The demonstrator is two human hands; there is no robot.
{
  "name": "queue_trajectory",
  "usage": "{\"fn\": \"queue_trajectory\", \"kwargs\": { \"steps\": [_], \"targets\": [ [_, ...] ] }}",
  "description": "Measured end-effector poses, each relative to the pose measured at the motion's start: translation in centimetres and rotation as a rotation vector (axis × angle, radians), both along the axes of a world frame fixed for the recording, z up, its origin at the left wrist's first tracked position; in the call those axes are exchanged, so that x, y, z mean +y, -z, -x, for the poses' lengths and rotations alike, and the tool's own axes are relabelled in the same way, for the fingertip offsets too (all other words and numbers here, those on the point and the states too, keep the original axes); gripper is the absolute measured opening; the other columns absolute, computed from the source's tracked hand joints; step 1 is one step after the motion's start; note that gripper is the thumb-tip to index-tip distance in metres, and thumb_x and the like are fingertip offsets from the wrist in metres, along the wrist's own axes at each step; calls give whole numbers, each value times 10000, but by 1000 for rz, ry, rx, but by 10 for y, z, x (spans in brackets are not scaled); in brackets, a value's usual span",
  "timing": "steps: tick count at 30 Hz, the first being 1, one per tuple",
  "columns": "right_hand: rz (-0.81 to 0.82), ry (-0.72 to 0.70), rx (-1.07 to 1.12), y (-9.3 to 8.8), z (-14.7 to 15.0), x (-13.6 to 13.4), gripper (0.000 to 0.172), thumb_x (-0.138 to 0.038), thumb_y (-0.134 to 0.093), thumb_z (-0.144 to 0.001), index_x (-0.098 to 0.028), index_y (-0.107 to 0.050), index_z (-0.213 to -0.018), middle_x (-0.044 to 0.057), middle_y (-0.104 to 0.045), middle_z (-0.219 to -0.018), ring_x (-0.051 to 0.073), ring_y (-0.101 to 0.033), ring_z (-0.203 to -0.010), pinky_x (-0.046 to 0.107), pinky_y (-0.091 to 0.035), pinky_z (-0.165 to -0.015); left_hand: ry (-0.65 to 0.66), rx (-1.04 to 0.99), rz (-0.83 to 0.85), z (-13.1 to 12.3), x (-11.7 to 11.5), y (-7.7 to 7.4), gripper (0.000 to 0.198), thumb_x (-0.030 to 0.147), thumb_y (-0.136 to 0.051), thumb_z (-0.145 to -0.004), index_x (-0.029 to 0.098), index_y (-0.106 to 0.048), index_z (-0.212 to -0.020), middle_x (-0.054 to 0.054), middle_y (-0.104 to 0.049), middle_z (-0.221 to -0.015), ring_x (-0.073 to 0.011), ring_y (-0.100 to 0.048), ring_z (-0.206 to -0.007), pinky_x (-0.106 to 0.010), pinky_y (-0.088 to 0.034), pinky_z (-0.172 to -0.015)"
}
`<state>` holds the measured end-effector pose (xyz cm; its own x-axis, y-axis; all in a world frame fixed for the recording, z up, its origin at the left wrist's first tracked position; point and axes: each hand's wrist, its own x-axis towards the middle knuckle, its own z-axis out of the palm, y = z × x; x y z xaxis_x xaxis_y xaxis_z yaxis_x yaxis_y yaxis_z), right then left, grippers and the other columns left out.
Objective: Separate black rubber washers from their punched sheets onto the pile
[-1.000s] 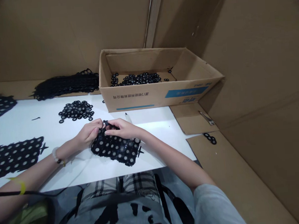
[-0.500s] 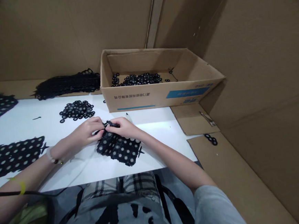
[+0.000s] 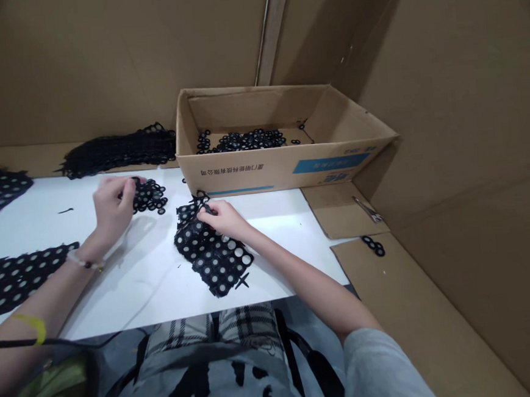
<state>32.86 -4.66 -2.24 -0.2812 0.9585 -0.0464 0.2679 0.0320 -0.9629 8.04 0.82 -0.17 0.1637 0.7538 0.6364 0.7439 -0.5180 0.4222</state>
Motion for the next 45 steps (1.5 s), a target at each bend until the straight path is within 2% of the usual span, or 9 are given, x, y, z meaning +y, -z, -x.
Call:
{"fn": "queue_trajectory", "kwargs": {
  "steps": [7,10,14,18,24,31,37,40,45],
  "targets": [
    [40,-19,-4,-4,2,-2,244,-402,-541,-786,-168,-537,-716,-13,-511,-650,125,-481,-607,232,-396,-532,-209,399,98,16,11,15,335,349,-422,-938,239,-682,-1118,-132,-493,-1377,-424,-357,-1205,-595,-247,-913],
    [7,-85,35,-7,2,-2,229,-386,-582,-771,-157,-583,-782,6,-575,-736,137,-520,-679,270,-441,-656,-85,400,53,3,1,9,323,346,-413,-949,233,-646,-1141,-130,-569,-1278,-372,-402,-1167,-547,-262,-913],
    [-59,-267,55,-5,0,-1,232,-268,-647,-706,-145,-629,-902,24,-632,-870,159,-562,-805,300,-438,-805,345,426,54,-15,-18,-5,264,333,-418,-958,194,-621,-859,-51,-665,-855,-219,-534,-873,-429,-309,-895],
    [-53,-189,-65,6,-3,4,206,-283,-669,-678,-124,-640,-805,6,-609,-753,153,-540,-736,266,-419,-708,607,503,127,-27,-31,-9,292,359,-462,-940,187,-546,-720,-12,-596,-688,-180,-512,-748,-358,-340,-807],
    [-17,-183,-60,4,-3,1,272,-380,-690,-688,-121,-646,-759,-31,-547,-626,123,-478,-630,236,-362,-609,638,517,187,-35,-37,0,304,436,-525,-898,184,-526,-727,-15,-578,-715,-186,-506,-762,-335,-335,-737],
    [-73,-338,-49,-6,-7,3,257,-326,-577,-811,-128,-679,-940,40,-685,-874,195,-604,-841,313,-450,-811,580,428,278,-39,-42,5,324,426,-500,-903,193,-449,-683,-10,-515,-673,-181,-479,-710,-311,-357,-677],
    [-470,25,-442,-55,10,-46,211,-322,-603,-851,-156,-690,-949,125,-683,-1008,239,-597,-970,366,-426,-899,600,379,341,-41,-38,20,263,301,-505,-874,193,-460,-639,-11,-533,-662,-170,-492,-677,-299,-374,-673],
    [-351,-595,-253,-54,59,-101,212,-304,-520,-911,-200,-696,-966,36,-728,-951,147,-656,-846,251,-473,-806,580,370,338,-42,-37,23,268,262,-501,-855,193,-434,-605,-10,-523,-642,-165,-483,-658,-298,-367,-661],
    [80,-1468,-343,24,163,-164,221,-48,-706,-663,-192,-615,-522,-36,-698,-614,137,-674,-627,185,-488,-567,602,361,343,-42,-38,22,294,252,-501,-848,196,-370,-591,5,-490,-594,-161,-486,-660,-297,-371,-684]
  ]
}}
